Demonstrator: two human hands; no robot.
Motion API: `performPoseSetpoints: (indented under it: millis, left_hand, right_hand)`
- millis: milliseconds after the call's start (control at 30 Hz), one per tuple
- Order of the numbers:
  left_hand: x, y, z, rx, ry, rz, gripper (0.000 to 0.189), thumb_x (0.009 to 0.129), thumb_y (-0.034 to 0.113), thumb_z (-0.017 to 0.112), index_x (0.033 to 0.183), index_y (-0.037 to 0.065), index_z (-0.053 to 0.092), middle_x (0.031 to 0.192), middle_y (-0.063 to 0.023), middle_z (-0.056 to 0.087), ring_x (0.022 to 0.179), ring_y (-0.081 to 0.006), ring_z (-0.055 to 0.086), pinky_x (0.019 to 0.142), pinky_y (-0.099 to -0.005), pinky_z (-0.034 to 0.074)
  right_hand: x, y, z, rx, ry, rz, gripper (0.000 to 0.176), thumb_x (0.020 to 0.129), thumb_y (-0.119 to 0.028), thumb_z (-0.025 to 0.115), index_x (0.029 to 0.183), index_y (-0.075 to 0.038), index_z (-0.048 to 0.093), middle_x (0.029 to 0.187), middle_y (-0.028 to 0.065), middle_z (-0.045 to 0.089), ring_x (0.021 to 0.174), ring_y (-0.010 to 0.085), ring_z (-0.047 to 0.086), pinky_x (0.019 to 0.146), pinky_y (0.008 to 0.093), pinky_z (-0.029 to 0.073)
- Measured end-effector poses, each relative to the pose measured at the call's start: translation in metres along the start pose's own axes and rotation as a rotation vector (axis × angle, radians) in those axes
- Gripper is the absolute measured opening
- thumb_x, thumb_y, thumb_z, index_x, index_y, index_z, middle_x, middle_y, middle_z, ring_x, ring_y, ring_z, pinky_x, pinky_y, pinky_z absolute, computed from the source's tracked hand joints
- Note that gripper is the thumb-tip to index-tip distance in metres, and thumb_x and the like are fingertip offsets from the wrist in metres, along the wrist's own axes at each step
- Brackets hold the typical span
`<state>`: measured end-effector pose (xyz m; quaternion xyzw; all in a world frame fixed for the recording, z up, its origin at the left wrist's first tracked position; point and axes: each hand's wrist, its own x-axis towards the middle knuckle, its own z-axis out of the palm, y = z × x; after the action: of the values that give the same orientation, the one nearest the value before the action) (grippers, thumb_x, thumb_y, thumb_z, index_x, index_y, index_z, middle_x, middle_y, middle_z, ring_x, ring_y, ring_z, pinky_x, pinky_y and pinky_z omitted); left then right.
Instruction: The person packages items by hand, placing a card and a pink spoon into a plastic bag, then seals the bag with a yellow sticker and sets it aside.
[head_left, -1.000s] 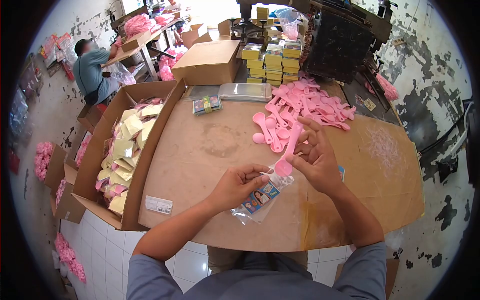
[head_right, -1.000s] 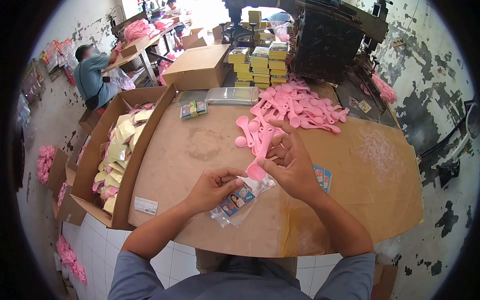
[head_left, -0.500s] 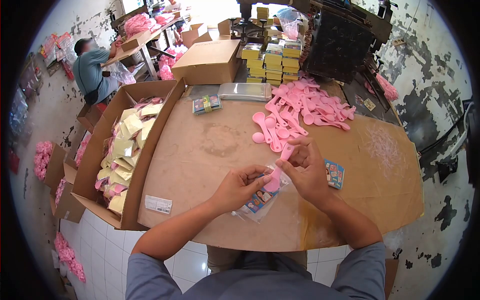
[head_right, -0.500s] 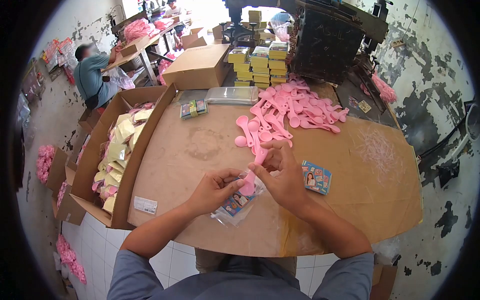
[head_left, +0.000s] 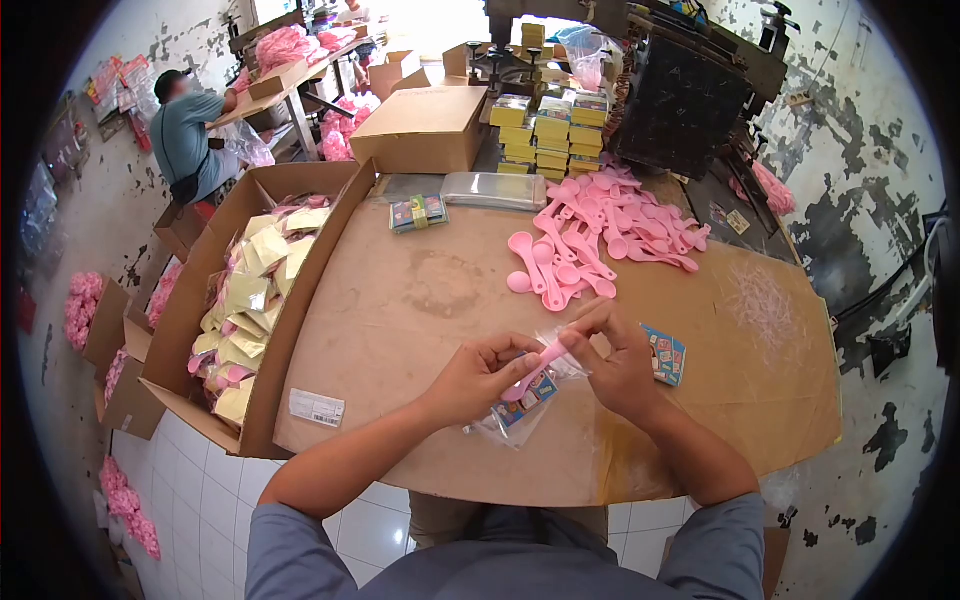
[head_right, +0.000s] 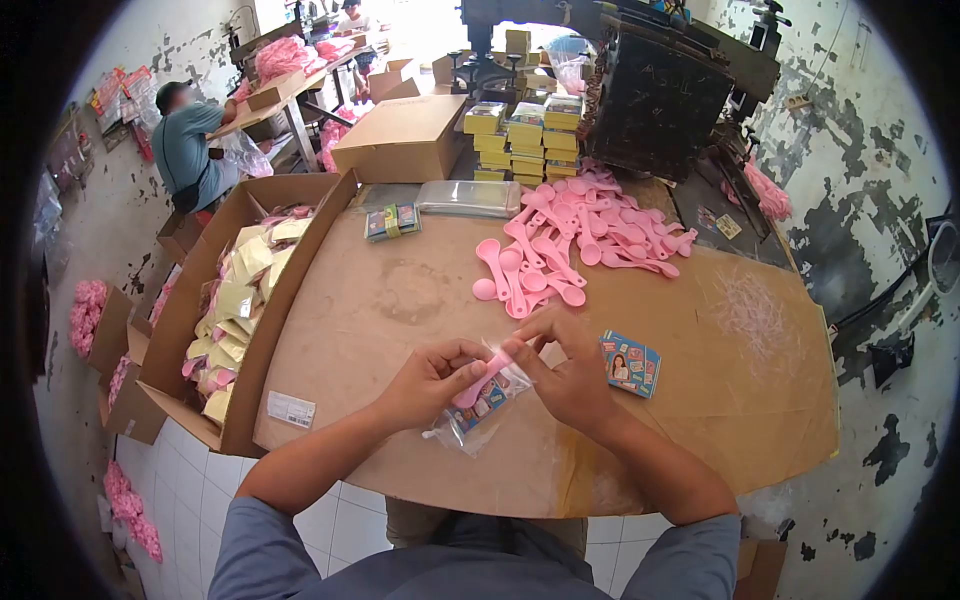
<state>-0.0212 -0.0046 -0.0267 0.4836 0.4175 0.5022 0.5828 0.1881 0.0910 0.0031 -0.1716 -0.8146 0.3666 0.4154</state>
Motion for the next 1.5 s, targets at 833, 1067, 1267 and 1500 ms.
performPoseSetpoints:
  millis: [833,1067,1267,1500]
  left_hand:
    - [-0.02,0.033,0.018,0.349,-0.105,0.568,0.041,0.098,0.006,0.067,0.138,0.0,0.058,0.129,-0.0138,0.071,0.112,-0.0235,0.074,0.095,-0.0354,0.056]
    - [-0.019,0.025,0.015,0.44,0.02,0.48,0.04,0.098,0.0,0.065,0.138,-0.001,0.058,0.096,-0.0103,0.079,0.084,-0.0157,0.077,0.075,-0.0281,0.059]
    - [-0.025,0.03,0.019,0.421,0.08,0.394,0.045,0.098,-0.002,0.063,0.142,-0.003,0.055,0.09,-0.0117,0.078,0.085,-0.0129,0.076,0.074,-0.0264,0.059]
    - [-0.025,0.029,0.024,0.711,0.096,0.45,0.052,0.095,0.001,0.068,0.145,-0.002,0.053,0.088,-0.0125,0.078,0.075,-0.0134,0.075,0.066,-0.0303,0.061]
  right_hand:
    - [0.033,-0.11,-0.037,-0.487,-0.303,-0.163,0.015,0.086,-0.008,0.077,0.1,-0.005,0.072,0.084,0.0078,0.067,0.076,0.0247,0.066,0.067,0.0368,0.051]
    - [0.028,-0.094,-0.022,-0.326,-0.149,-0.007,0.017,0.089,-0.011,0.076,0.102,-0.003,0.069,0.086,0.0093,0.067,0.077,0.0258,0.067,0.066,0.0376,0.052]
    - [0.03,-0.088,-0.013,-0.825,-0.083,-0.466,0.025,0.081,-0.012,0.08,0.103,-0.005,0.069,0.107,0.0089,0.066,0.102,0.026,0.065,0.086,0.0381,0.049]
    - [0.025,-0.073,-0.002,-1.043,-0.124,-0.573,0.022,0.074,-0.015,0.073,0.092,-0.002,0.068,0.104,0.0088,0.064,0.105,0.025,0.062,0.088,0.0392,0.047]
